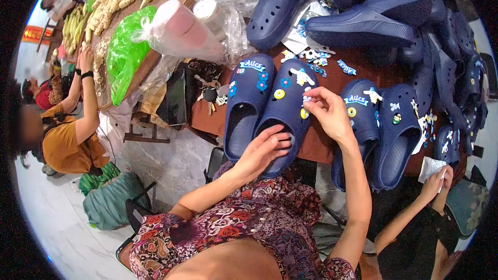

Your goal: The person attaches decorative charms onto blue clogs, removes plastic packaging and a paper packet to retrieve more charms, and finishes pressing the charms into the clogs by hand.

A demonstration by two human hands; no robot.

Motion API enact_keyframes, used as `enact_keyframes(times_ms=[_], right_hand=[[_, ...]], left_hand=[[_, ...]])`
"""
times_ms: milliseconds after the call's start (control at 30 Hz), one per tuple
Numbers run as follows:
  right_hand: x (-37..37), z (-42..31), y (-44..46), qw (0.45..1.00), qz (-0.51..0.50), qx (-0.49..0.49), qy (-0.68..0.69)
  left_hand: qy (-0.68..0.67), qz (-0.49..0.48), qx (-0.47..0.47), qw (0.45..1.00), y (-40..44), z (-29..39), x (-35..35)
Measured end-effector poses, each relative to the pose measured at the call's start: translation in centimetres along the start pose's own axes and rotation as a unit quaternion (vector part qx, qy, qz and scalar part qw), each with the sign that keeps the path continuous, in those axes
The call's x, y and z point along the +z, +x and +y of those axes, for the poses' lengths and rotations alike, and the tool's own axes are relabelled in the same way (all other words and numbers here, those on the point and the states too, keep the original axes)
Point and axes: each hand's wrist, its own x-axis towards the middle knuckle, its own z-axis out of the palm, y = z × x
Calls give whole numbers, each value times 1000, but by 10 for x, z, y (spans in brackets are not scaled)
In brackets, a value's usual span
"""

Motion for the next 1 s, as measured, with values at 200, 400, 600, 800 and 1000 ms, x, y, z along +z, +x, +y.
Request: enact_keyframes(times_ms=[200,400,600,800,1000], right_hand=[[4,1,1,999,-15,7,-38],[5,-4,4,996,-27,21,-80],[6,-11,7,990,-44,33,-128],[2,-16,27,977,44,-88,-192],[7,-31,59,940,60,-140,-304]], left_hand=[[-285,37,-57,956,29,4,8],[-349,29,-21,937,37,7,11],[-362,1,-21,932,38,6,9],[-352,17,-27,936,41,8,14],[-366,11,-29,930,48,8,11]])
